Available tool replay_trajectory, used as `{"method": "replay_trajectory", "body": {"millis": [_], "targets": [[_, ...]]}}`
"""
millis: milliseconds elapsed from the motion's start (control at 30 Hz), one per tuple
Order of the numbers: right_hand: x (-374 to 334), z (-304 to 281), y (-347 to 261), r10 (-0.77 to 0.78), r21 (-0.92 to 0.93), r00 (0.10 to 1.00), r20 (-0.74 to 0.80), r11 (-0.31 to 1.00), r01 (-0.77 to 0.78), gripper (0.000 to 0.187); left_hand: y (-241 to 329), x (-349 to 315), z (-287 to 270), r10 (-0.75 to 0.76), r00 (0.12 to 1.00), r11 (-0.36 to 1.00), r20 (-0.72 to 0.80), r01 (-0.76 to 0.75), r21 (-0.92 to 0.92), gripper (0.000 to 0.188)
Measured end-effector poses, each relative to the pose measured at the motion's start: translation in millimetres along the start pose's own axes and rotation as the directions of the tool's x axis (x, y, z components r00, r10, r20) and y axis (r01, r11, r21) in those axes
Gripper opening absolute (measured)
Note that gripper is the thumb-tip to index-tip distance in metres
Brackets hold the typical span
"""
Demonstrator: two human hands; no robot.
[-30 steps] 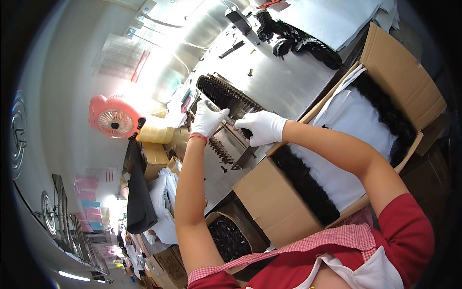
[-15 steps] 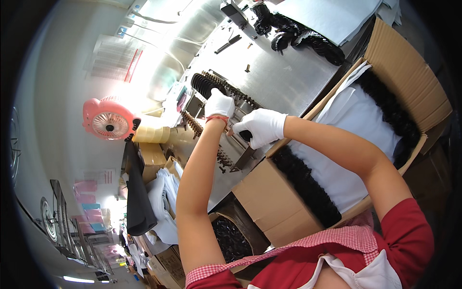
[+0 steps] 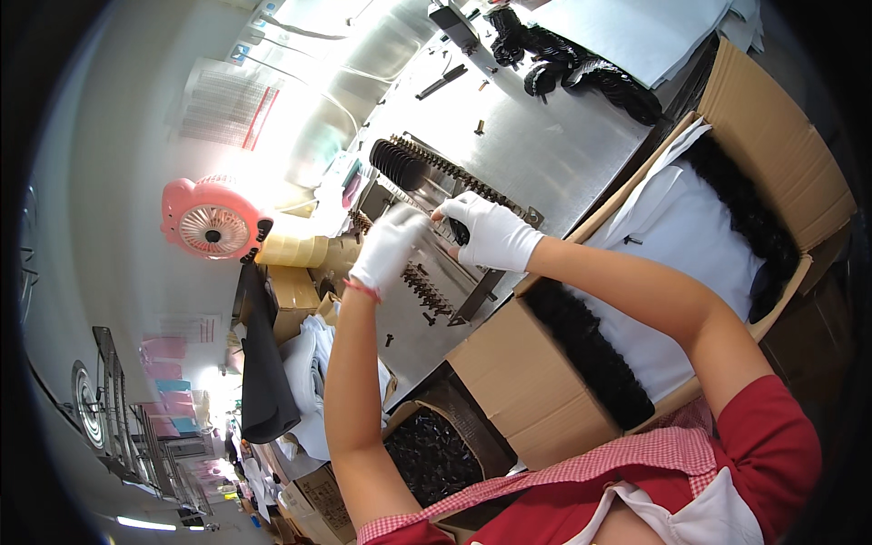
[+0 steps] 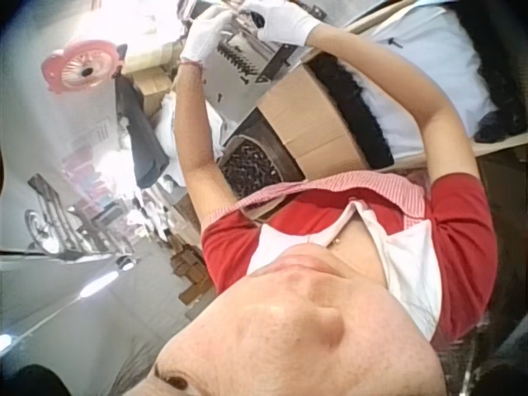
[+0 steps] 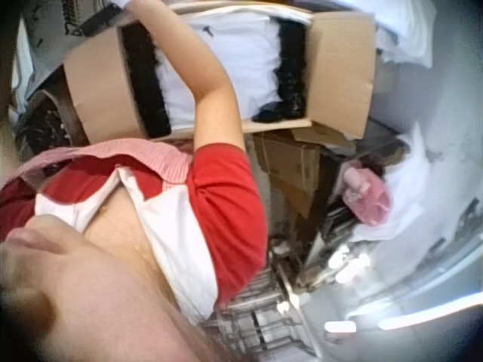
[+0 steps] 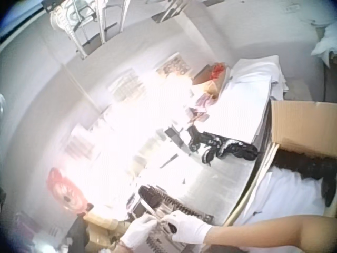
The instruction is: The person repeatedly picks up black hair rollers and places them onto a metal rack, then removes the loaded rack and places it on a shelf. They return to the table to continue loading rollers onto the rack. The person also handles white tissue paper and cardboard boxes during the process.
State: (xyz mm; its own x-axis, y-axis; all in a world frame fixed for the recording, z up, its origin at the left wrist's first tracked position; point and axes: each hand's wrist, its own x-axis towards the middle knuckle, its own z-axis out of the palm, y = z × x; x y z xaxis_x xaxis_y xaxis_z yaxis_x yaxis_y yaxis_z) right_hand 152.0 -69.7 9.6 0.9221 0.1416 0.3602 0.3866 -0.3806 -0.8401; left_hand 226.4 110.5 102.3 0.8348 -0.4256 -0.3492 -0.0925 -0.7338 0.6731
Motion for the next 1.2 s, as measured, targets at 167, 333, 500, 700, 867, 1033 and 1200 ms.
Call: {"method": "replay_trajectory", "body": {"millis": [167, 333, 500, 700, 867, 1033, 1200], "targets": [[9.1, 3.1, -0.1, 0.113, -0.134, 0.988, 0.105, 0.986, -0.098, 0.045, -38.9, 89.1, -24.9, 0.157, 0.891, 0.961, -0.427, -0.037, 0.276, 0.071], [14.6, -6.6, 1.4, 0.174, -0.164, 0.897, 0.407, 0.980, -0.116, 0.045, -33.0, 125.5, -12.4, 0.154, 0.894, 0.945, -0.421, -0.010, 0.325, 0.055], [10.3, -16.2, -1.4, 0.144, -0.173, 0.877, 0.459, 0.982, -0.070, 0.046, -7.3, 137.1, 16.0, 0.165, 0.855, 0.881, -0.492, 0.097, 0.464, 0.038], [5.7, -0.9, 2.5, 0.124, -0.013, 0.992, 0.040, 0.992, -0.123, 0.057, 2.4, 88.4, -1.8, 0.091, 0.880, 0.685, -0.465, 0.284, 0.671, 0.037], [5.9, 13.6, 9.1, -0.062, 0.008, 0.966, -0.249, 0.998, 0.066, 0.074, 12.3, 16.1, 49.1, 0.165, 0.967, 0.980, -0.194, -0.138, 0.142, 0.031], [1.6, 8.6, 8.4, -0.004, 0.066, 0.987, -0.158, 0.998, 0.015, 0.060, 3.1, 25.6, 4.3, -0.073, 0.997, 0.993, 0.011, 0.072, 0.093, 0.031], [2.1, -3.6, 2.5, 0.058, -0.057, 0.983, 0.175, 0.997, -0.049, 0.052, -24.3, 111.5, -43.1, 0.302, 0.734, 0.699, -0.608, 0.263, 0.665, 0.065]]}}
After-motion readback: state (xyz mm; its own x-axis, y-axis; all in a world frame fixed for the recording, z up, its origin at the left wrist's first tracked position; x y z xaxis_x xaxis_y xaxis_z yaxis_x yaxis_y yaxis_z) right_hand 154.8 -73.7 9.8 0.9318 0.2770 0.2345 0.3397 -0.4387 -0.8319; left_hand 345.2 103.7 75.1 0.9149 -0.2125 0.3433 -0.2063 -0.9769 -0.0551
